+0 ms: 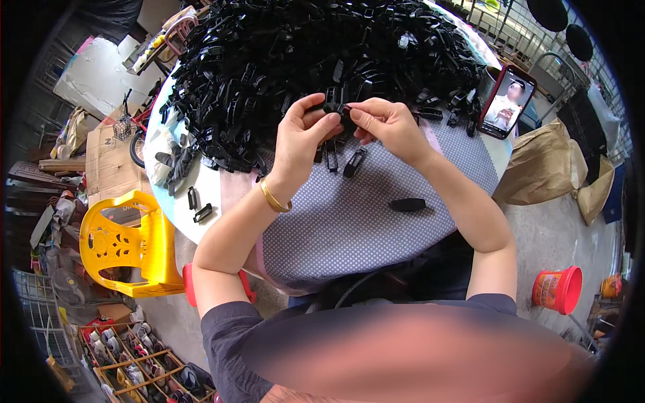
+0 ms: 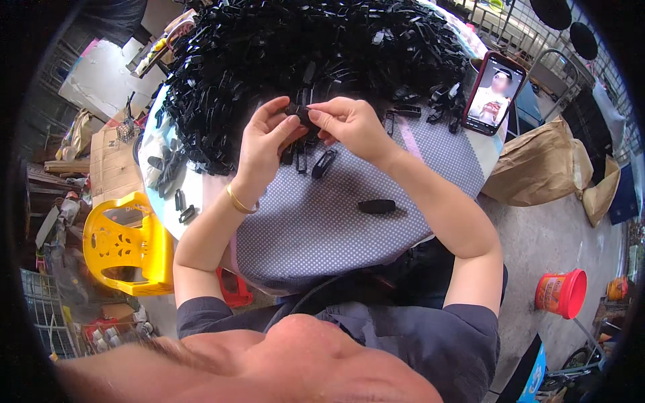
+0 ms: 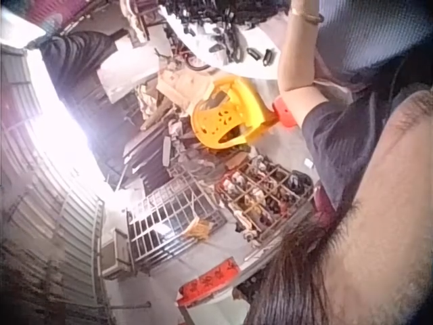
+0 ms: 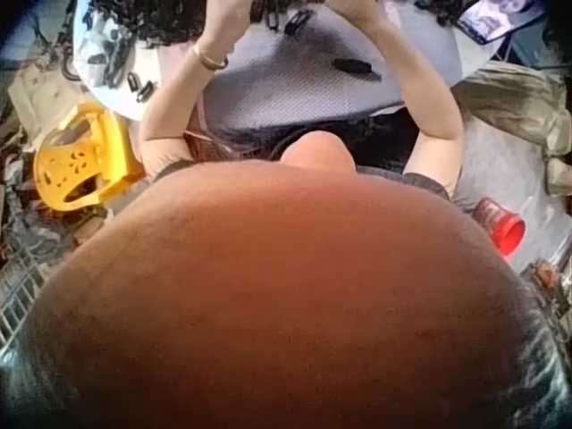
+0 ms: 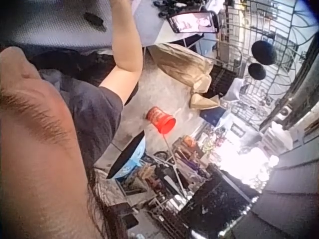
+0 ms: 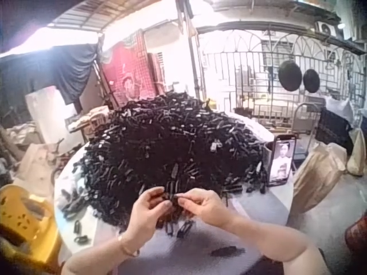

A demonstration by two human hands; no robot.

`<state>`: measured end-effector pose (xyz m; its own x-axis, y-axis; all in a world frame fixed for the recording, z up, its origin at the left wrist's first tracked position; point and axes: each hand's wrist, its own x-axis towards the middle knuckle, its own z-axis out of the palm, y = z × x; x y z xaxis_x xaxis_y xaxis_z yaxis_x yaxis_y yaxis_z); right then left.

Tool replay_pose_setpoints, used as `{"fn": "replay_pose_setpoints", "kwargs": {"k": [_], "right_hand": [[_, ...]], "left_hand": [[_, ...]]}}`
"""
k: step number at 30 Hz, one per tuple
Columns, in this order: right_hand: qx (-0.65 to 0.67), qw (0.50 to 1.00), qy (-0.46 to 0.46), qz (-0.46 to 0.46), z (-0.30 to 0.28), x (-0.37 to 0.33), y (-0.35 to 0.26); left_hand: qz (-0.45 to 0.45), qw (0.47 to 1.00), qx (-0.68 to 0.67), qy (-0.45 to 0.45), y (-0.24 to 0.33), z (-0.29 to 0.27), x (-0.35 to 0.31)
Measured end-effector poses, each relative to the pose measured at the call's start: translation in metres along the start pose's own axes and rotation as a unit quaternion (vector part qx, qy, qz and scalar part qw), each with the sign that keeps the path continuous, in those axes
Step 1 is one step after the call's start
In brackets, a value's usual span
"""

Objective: Inspecting and sorting small black plastic components at a workstation.

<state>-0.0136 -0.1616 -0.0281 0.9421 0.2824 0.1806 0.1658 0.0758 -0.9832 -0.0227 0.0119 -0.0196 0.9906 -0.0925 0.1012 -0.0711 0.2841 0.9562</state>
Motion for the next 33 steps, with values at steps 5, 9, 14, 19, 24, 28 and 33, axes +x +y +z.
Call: {"fn": "replay_pose_setpoints", "kwargs": {"k": [5, 9, 14, 19, 24, 28, 33], "right_hand": [[-0.021, 0.997, 0.019, -0.067, 0.005, -0.002, 0.010], [0.000, 0.998, 0.020, -0.054, 0.001, -0.003, 0.005], [-0.006, 0.999, 0.018, -0.043, -0.001, -0.004, 0.000], [0.016, 1.000, 0.019, 0.015, 0.001, -0.003, -0.002], [-0.077, 0.993, 0.057, -0.073, 0.009, -0.007, 0.006], [-0.174, 0.981, 0.016, -0.088, 0.009, -0.004, 0.009], [-0.087, 0.993, -0.057, -0.053, 0.007, -0.009, -0.002]], "left_hand": [[-0.040, 0.995, -0.094, 0.001, -0.015, 0.000, 0.001], [-0.034, 0.994, -0.091, -0.045, -0.014, -0.002, 0.002], [0.048, 0.992, 0.105, -0.059, -0.007, -0.001, 0.000], [0.088, 0.977, 0.188, -0.055, -0.001, -0.001, -0.003], [0.031, 0.997, 0.043, -0.060, -0.005, 0.005, -0.003], [0.061, 0.994, -0.009, -0.087, -0.003, -0.001, 0.000], [-0.010, 0.986, -0.075, -0.147, 0.002, -0.002, 0.001]]}}
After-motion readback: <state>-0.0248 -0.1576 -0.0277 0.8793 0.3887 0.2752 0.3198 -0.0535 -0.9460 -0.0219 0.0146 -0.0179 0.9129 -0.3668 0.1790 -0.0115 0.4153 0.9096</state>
